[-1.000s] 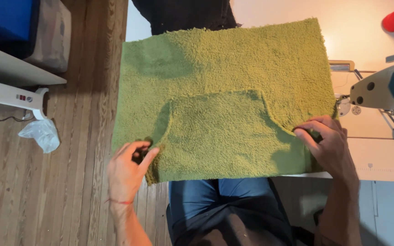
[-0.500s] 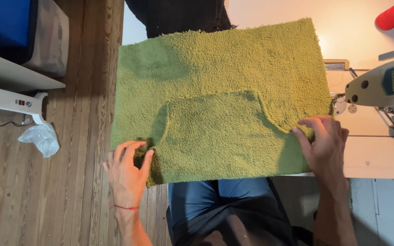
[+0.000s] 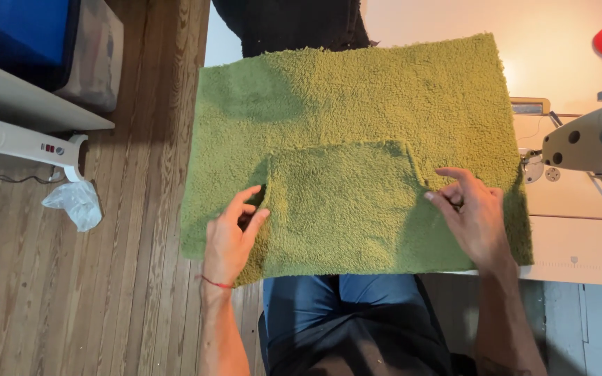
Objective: Arranging and aligning a fabric pocket piece onto a larger fabric panel on a sewing table.
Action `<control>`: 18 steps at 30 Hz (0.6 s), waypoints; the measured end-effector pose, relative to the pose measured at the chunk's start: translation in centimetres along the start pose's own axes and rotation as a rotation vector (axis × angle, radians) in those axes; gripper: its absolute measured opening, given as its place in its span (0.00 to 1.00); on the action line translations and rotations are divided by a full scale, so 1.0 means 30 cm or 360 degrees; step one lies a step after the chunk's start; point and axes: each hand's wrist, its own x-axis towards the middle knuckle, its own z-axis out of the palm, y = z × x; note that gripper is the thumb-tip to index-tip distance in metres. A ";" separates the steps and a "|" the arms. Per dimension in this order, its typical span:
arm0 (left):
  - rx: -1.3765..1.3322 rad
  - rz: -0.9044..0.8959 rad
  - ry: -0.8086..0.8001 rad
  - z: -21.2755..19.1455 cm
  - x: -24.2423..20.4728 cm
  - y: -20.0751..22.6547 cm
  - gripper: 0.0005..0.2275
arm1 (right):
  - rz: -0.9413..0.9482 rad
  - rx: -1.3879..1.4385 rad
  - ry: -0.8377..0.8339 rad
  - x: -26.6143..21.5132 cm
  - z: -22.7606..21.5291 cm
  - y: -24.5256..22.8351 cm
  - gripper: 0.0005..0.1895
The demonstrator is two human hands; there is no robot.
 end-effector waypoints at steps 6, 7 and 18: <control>0.0565 0.0132 0.0055 0.011 0.013 0.007 0.14 | 0.0014 -0.0276 0.0056 0.009 -0.007 -0.035 0.19; 0.0744 0.0149 0.0107 0.008 0.007 0.035 0.15 | 0.0011 -0.0356 0.0077 0.009 -0.016 -0.048 0.20; 0.0911 0.1049 0.0034 0.184 0.062 0.183 0.32 | -0.0592 -0.0118 0.0043 0.087 0.058 -0.224 0.34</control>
